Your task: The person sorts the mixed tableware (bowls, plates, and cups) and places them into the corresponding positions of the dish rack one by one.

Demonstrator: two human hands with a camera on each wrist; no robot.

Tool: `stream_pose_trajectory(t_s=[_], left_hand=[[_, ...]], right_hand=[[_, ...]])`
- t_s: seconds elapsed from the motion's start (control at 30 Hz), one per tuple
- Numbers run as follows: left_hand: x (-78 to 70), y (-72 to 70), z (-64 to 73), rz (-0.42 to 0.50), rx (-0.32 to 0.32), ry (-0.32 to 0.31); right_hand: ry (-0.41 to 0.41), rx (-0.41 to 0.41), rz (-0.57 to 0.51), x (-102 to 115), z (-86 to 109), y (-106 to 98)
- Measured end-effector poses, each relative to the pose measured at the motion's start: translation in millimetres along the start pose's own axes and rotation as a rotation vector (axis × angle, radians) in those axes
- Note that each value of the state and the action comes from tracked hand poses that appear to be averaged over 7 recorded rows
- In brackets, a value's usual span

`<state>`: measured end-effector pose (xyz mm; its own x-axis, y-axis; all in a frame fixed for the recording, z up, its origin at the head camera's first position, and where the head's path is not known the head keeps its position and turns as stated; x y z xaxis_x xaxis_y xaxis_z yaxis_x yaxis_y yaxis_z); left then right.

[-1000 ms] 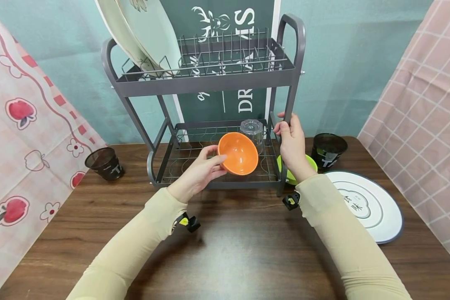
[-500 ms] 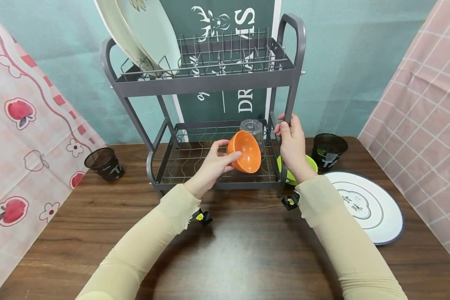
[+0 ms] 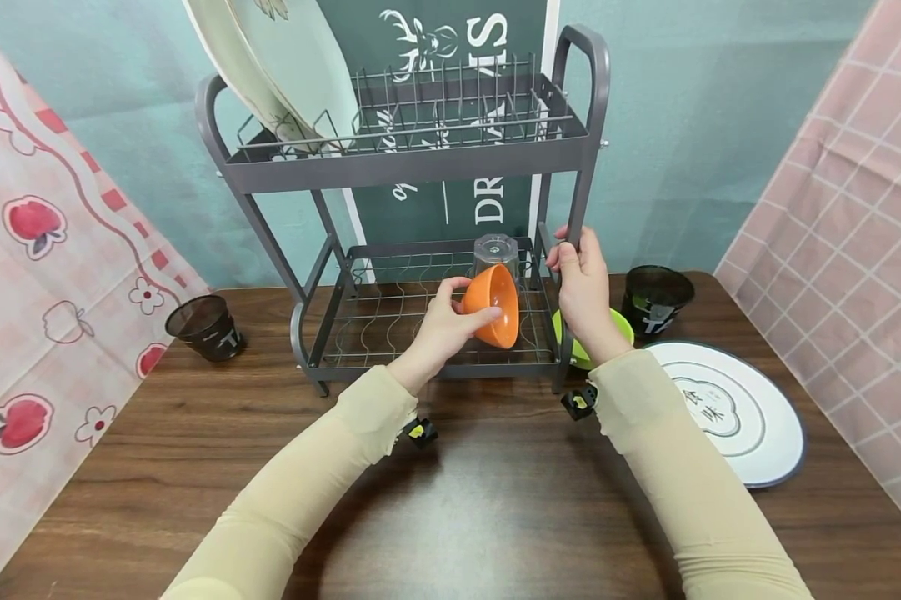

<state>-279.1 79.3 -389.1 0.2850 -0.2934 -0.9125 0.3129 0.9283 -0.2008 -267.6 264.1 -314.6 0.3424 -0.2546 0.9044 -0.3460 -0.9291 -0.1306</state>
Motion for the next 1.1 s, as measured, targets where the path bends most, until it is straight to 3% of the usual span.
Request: stream_pose_trajectory(t_s=[0.6,1.1], left_hand=[[-5.6,17.8,-0.7,-0.181,-0.106,0.013],[1.4,23.8,1.0,-0.215,-0.088,-0.053]], right_hand=[[-0.020,0.004,-0.011,-1.5,-0.8,-1.5],[-0.011,0.009,-0.013,-0.8,-0.5,0.0]])
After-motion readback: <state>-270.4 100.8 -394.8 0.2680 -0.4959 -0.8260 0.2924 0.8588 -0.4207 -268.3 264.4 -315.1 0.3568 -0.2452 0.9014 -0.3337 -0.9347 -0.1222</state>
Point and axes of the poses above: each hand's wrist, its own z-axis away from the middle knuckle, its own y-axis out of the palm, x = y × z, the point moved 10 cm from there along -z, towards the middle knuckle, and after that the axes turned 9 degrees about -y, right-handed, at the moved point
